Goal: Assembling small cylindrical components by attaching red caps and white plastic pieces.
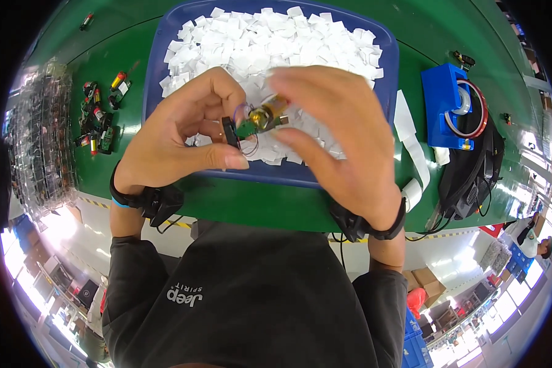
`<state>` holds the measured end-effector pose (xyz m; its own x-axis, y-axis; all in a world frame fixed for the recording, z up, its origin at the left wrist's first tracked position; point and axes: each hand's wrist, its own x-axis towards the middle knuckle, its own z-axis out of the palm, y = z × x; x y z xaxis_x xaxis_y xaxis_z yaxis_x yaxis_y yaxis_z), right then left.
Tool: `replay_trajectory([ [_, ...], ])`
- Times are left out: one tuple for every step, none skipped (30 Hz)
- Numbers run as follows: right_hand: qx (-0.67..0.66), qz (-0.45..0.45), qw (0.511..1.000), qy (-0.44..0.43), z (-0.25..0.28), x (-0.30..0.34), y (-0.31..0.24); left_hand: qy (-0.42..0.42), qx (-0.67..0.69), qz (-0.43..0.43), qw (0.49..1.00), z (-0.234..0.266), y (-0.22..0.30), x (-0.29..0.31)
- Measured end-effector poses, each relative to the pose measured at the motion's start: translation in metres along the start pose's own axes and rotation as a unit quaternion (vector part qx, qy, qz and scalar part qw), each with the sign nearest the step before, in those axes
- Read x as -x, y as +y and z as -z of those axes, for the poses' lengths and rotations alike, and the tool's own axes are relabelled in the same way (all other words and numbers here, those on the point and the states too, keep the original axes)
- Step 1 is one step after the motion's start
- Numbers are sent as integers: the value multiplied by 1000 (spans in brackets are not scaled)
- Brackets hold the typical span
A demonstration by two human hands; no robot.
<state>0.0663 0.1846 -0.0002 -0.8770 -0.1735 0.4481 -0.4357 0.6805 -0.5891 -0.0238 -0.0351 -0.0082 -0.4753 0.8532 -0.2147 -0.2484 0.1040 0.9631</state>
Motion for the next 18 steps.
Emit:
replay_trajectory([
  [0, -2, 1000, 0, -1, 1, 1, -11, -5, -7, 1000, 0, 0, 0],
  [-5, 17, 1000, 2, -4, 3, 5, -22, -11, -15, 1000, 0, 0, 1],
  [-9, 35, 999, 4, -6, 5, 8, -32, -16, -22, 999, 0, -1, 1],
  [-14, 54, 998, 7, -7, 7, 9, -33, -15, -21, 999, 0, -1, 1],
  [-14, 53, 998, 6, -7, 7, 8, -42, -11, -19, 999, 2, -2, 0],
  [-9, 59, 998, 27, -8, 7, 7, -49, -9, -17, 999, 4, -2, -1],
  [-4, 65, 997, 47, -8, 6, 6, -56, -6, -16, 998, 5, -2, -2],
  [1, 72, 995, 67, -9, 6, 5, -55, -6, -15, 998, 4, -2, -1],
  [0, 72, 995, 67, -9, 6, 4, -54, 33, -4, 998, 3, 0, 0],
  [5, 88, 994, 67, -10, 7, 4, -53, 72, 6, 996, 2, 1, 0],
  [10, 104, 992, 66, -10, 8, 3, -51, 112, 17, 992, 0, 1, 1],
  [15, 119, 991, 65, -10, 8, 2, -50, 112, 17, 992, -1, 1, 1],
  [15, 119, 991, 64, -11, 9, 3, -33, 107, 15, 994, -2, -1, 1],
  [16, 121, 991, 59, -11, 9, 4, -16, 102, 12, 995, -3, -2, 1],
  [18, 123, 991, 53, -11, 10, 6, 1, 97, 10, 995, -5, -3, 1],
  [21, 126, 991, 47, -12, 9, 7, 2, 98, 9, 995, -6, -4, 0],
  [20, 127, 991, 46, -13, 9, 7, 24, 107, 9, 994, -8, -6, -1],
  [33, 107, 993, 39, -13, 8, 5, 46, 116, 9, 992, -10, -7, -2],
])
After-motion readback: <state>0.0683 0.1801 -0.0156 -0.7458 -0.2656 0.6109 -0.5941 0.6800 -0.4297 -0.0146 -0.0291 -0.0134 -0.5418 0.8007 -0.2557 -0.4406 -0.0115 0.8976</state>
